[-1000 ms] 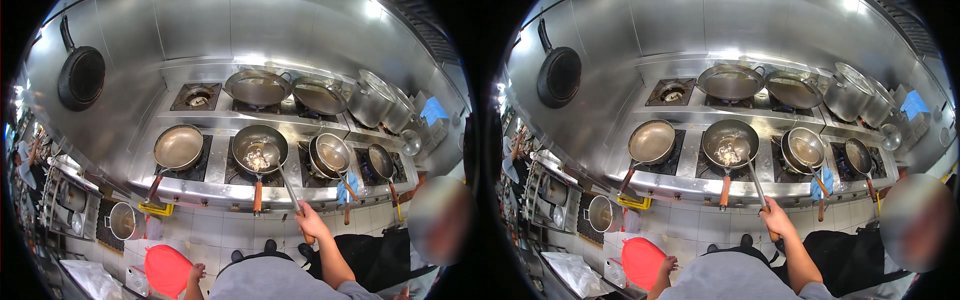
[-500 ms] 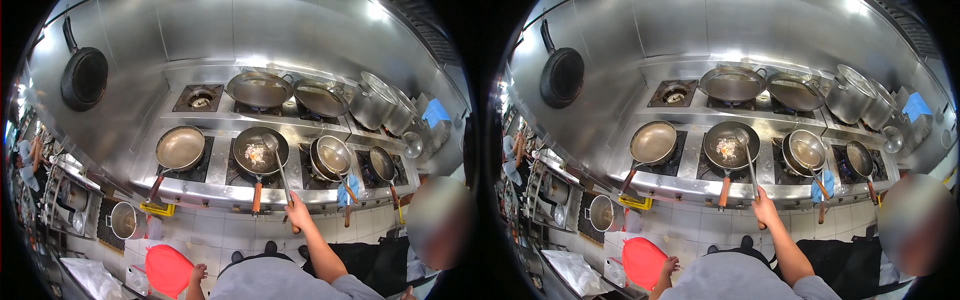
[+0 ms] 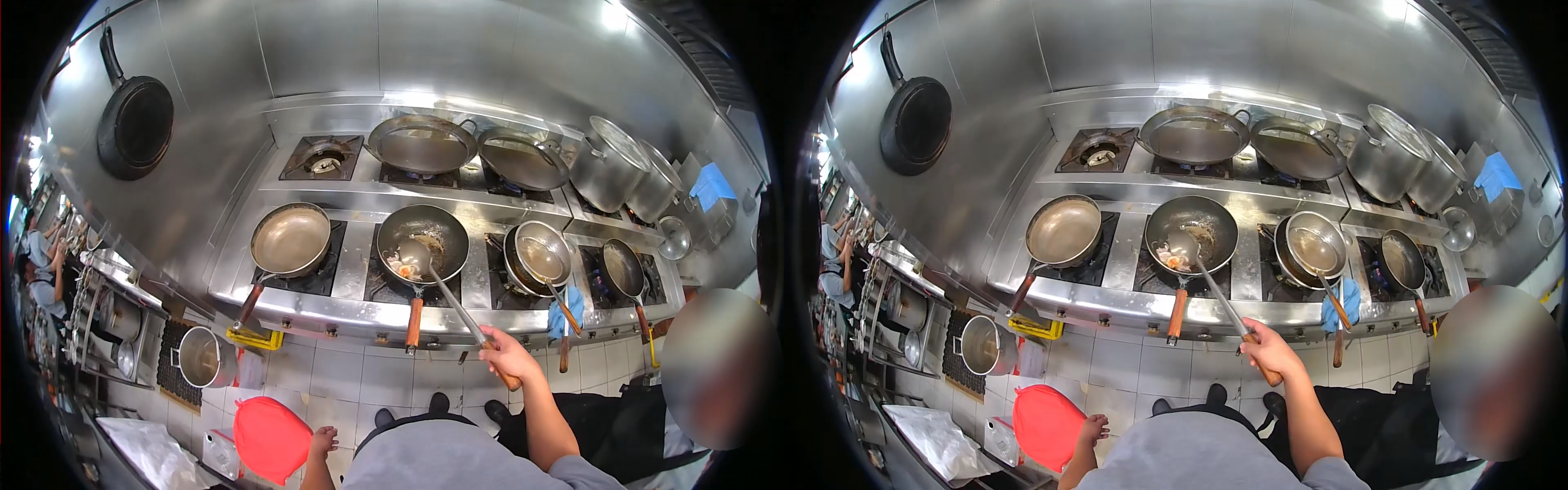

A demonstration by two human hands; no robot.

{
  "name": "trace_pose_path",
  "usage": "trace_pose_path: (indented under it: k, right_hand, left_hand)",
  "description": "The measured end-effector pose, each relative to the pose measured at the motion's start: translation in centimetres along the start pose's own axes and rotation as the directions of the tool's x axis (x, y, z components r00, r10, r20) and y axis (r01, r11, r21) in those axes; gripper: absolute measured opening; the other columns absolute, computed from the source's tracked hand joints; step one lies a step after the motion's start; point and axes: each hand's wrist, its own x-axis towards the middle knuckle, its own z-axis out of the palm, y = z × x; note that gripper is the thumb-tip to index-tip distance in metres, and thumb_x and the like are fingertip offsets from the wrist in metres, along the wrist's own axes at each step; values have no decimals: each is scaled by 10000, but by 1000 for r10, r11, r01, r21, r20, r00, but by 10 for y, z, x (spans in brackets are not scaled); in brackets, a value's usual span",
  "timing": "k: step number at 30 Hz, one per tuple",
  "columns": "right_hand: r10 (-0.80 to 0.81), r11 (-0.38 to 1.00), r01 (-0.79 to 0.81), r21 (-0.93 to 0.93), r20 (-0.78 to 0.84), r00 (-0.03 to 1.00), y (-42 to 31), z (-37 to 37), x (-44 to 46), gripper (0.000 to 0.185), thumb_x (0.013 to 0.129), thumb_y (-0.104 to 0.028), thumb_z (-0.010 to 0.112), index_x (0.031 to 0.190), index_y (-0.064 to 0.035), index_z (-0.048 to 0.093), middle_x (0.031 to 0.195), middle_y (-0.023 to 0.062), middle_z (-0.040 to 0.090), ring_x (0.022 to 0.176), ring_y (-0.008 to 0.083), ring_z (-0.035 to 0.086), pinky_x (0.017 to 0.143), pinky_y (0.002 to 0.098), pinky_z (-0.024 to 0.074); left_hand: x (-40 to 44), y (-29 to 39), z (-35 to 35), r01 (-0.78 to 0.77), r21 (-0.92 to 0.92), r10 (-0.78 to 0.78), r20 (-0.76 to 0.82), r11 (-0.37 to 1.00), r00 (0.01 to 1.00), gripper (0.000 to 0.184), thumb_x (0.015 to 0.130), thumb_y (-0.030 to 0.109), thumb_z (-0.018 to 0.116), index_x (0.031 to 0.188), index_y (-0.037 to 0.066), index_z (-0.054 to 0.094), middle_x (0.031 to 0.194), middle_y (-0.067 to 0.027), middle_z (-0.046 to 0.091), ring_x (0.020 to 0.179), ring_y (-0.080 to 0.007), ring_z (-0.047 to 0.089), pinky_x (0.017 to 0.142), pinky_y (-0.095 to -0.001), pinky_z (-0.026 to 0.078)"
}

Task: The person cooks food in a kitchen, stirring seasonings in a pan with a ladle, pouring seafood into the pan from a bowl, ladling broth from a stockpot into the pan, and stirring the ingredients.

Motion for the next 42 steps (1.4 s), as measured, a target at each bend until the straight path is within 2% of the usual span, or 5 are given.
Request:
trace_pose_path:
  k: [5,20,30,34,42]
  right_hand:
    - [-224,884,74,-462,-279,934,5,17,29,657,829,-161,615,1427,-88,354,1157,306,586,1113,444,551,951,427,435]
    - [-7,997,14,-79,89,996,-25,-7,2,659,856,-82,623,1450,-94,338,812,43,568,542,84,481,463,260,413]
    - [-146,857,-41,-514,-317,937,-12,-2,14,657,818,-139,617,1423,-81,365,1144,295,601,1093,430,572,936,428,443]
    - [-327,804,107,-584,-284,901,13,-12,17,667,816,-143,630,1425,-81,366,1060,259,642,927,385,650,838,416,497]
    - [-38,995,37,88,2,999,-5,-4,0,655,852,-48,614,1441,-84,329,744,27,536,547,97,503,448,265,427]
  left_hand:
    - [3,-16,8,75,18,-76,30,997,997,345,908,238,618,1198,75,525,998,-80,618,700,-220,628,568,-360,533]
    - [-11,-4,10,67,-9,-67,-14,998,998,374,894,220,620,1227,75,531,994,-53,626,730,-201,624,579,-352,529]
    - [-2,-9,14,69,-1,-69,22,998,997,375,898,242,629,1218,71,537,976,-62,622,725,-196,621,573,-346,536]
    - [3,-5,12,39,5,-39,-8,999,999,354,900,261,626,1188,80,527,984,-80,622,711,-210,628,570,-360,535]
    - [0,-3,14,55,12,-55,-1,998,999,368,904,243,621,1214,74,517,1016,-88,619,707,-210,626,578,-348,533]
